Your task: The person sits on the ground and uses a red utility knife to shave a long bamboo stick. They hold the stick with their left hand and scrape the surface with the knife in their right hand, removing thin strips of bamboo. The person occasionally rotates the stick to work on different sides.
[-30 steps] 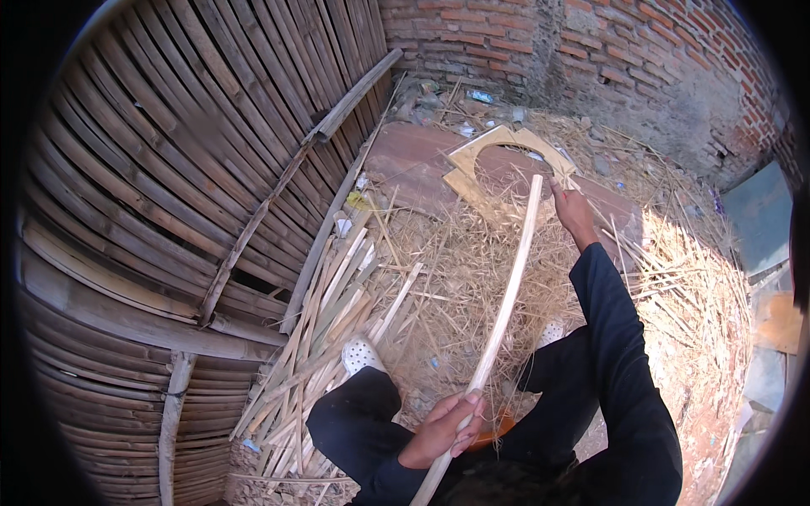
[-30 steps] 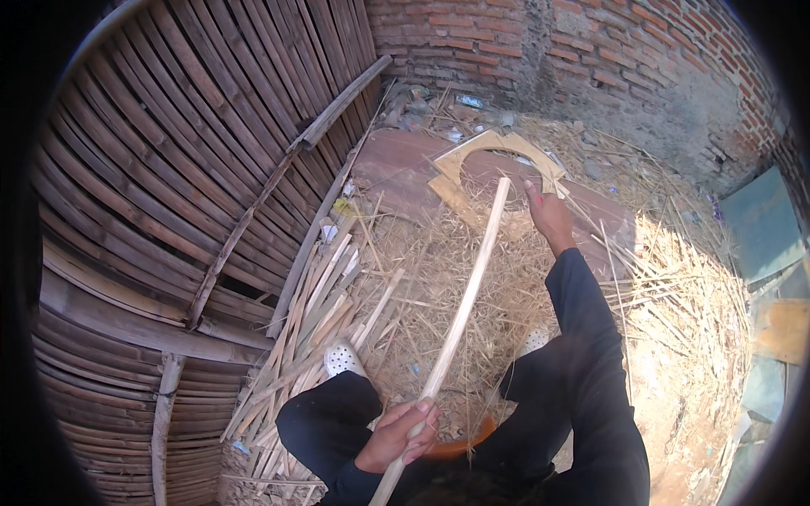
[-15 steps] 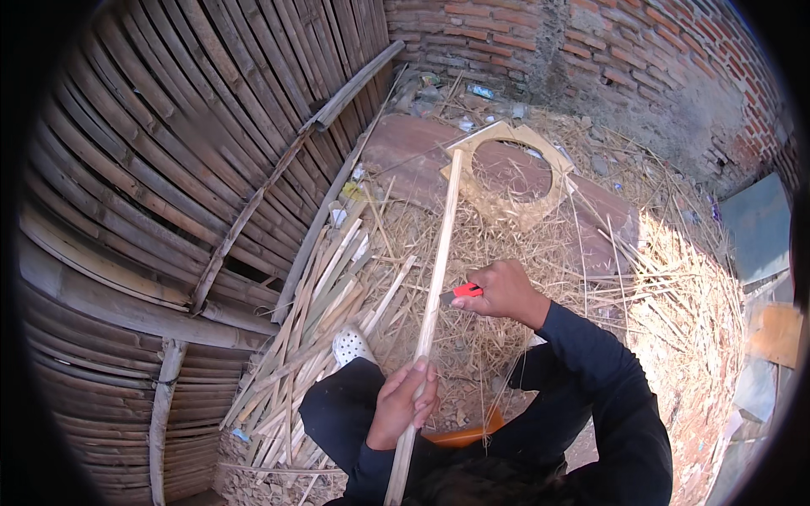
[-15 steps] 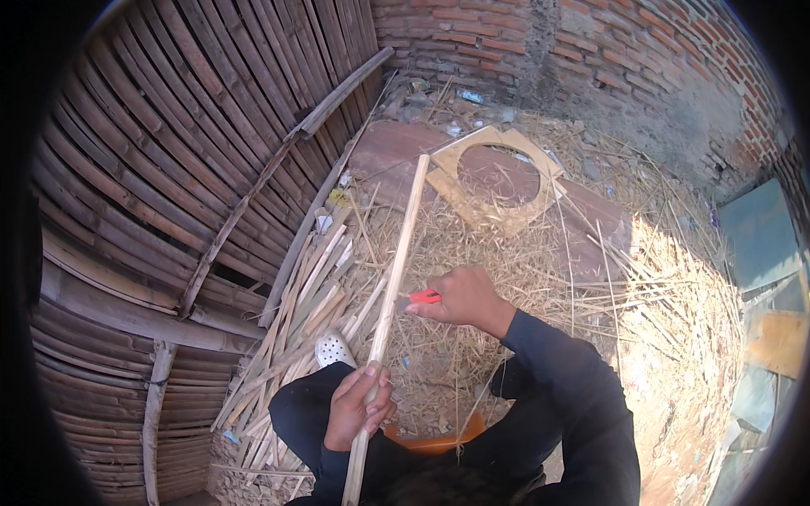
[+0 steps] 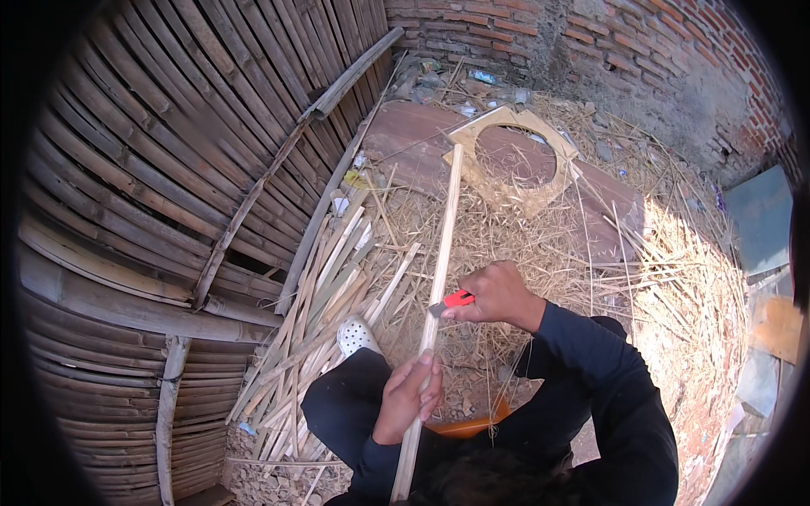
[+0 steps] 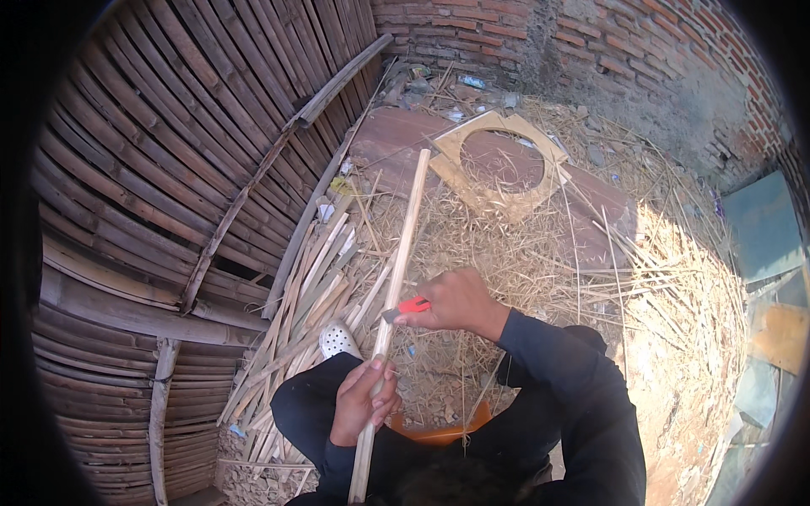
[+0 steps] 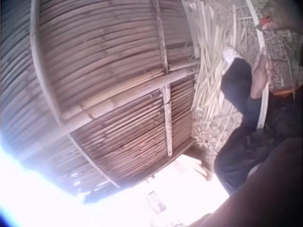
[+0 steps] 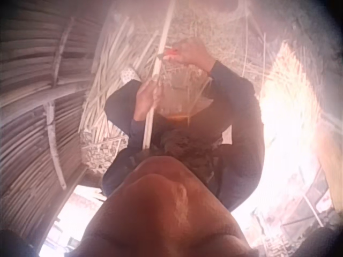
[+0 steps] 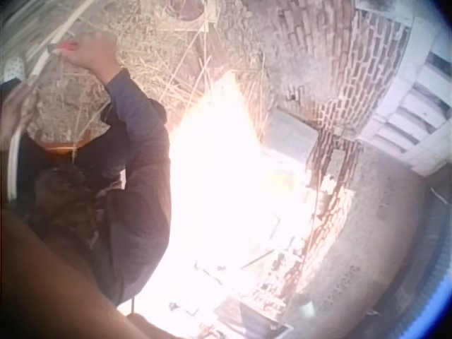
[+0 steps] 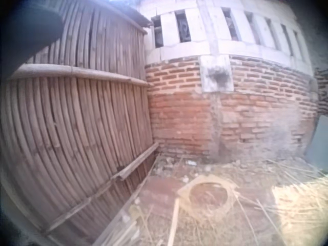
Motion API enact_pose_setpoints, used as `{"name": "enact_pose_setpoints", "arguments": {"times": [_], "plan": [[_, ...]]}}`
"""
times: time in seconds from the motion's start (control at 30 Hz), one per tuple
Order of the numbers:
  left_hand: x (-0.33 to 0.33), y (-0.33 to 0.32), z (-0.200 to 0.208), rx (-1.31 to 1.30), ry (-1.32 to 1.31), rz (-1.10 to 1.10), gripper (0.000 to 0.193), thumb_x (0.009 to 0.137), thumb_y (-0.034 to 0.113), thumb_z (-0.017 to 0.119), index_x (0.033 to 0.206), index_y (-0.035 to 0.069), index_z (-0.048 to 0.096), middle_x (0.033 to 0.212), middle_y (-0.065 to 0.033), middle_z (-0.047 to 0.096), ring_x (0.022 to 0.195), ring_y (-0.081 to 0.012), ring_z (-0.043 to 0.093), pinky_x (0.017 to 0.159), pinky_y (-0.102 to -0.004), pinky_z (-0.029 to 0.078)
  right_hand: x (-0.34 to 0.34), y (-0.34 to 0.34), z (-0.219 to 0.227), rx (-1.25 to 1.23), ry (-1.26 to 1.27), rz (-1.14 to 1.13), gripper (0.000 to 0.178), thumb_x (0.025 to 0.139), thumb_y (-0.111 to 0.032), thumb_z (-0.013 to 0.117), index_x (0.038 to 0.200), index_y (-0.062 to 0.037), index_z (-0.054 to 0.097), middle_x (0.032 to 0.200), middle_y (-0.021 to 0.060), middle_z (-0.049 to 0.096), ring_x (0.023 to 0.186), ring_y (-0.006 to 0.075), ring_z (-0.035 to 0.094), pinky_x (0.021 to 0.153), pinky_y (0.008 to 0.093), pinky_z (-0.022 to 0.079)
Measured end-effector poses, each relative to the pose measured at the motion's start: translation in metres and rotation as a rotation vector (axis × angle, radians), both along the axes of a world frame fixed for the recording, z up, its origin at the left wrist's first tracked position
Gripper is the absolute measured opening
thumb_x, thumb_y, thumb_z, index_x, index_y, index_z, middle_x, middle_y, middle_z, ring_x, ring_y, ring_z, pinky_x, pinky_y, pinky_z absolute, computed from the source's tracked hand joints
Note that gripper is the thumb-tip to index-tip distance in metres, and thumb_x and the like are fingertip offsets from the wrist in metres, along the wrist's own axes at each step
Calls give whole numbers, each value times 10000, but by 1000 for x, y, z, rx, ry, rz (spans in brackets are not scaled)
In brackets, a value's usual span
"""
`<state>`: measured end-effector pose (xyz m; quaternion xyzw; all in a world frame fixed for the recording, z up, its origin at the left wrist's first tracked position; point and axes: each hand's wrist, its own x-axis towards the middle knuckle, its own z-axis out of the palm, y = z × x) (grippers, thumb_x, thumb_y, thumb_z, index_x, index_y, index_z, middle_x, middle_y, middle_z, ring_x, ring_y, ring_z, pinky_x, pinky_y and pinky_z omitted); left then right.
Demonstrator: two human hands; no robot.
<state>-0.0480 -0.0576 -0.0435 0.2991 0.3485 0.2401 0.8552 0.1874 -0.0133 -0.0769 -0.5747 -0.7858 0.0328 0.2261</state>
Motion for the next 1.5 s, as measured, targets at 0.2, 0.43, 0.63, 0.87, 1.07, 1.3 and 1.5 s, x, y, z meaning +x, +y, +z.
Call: {"name": "enact_pose_setpoints", "arguments": {"times": [0.2, 0.43, 0.63, 0.87, 1.07, 1.3, 1.5], "plan": [[-2, 0, 4, -7, -11, -4, 281, 1020, 297, 359, 889, 63, 444, 550, 8, 355, 354, -85, 306, 412, -215, 311, 12, 16, -5, 58, -32, -94, 638, 726, -737, 555, 564, -124, 630, 465, 74, 543, 410, 252, 557, 400, 372, 409], [3, -9, 8, 13, 16, -49, 279, 1013, 310, 371, 885, 73, 443, 533, 13, 349, 328, -85, 278, 413, -218, 310, 49, 41, -3, 71, -81, -312, 684, 746, -749, 512, 571, -99, 633, 469, 104, 546, 437, 286, 567, 423, 386, 424], [-1, -26, 8, 32, -4, -154, 297, 1020, 324, 354, 887, 71, 437, 551, 15, 352, 356, -78, 313, 396, -203, 296, 99, 68, -5, 112, -78, -528, 727, 823, -718, 425, 634, -50, 641, 555, 179, 585, 550, 344, 604, 541, 461, 466], [-14, -82, 2, -76, 7, -325, 288, 1023, 299, 355, 916, 54, 462, 557, 18, 363, 376, -81, 335, 404, -192, 315, 262, 24, -51, -42, 305, -1147, 885, 848, -750, 312, 769, 60, 659, 680, 281, 606, 723, 398, 625, 685, 464, 447], [-7, -25, 35, 192, 178, -86, 286, 1016, 289, 362, 971, 35, 486, 559, -7, 402, 385, -99, 382, 398, -211, 345, 105, 28, 43, -211, 263, -568, 769, 832, -710, 442, 597, 2, 612, 535, 184, 548, 558, 338, 591, 551, 437, 442], [32, 21, 57, 448, 283, -201, 349, 1019, 336, 361, 847, 57, 482, 589, 2, 450, 458, -87, 421, 472, -228, 387, 23, -23, 63, 60, 212, -70, 587, 755, -651, 592, 595, -87, 617, 490, 103, 531, 464, 311, 561, 444, 404, 411], [54, 21, 57, 621, 422, -262, 381, 1009, 368, 389, 799, 63, 482, 552, 7, 454, 427, -71, 423, 420, -219, 360, 62, 7, 54, 98, 111, -313, 612, 762, -703, 545, 657, -116, 682, 491, 107, 563, 458, 288, 585, 432, 383, 440]]}}
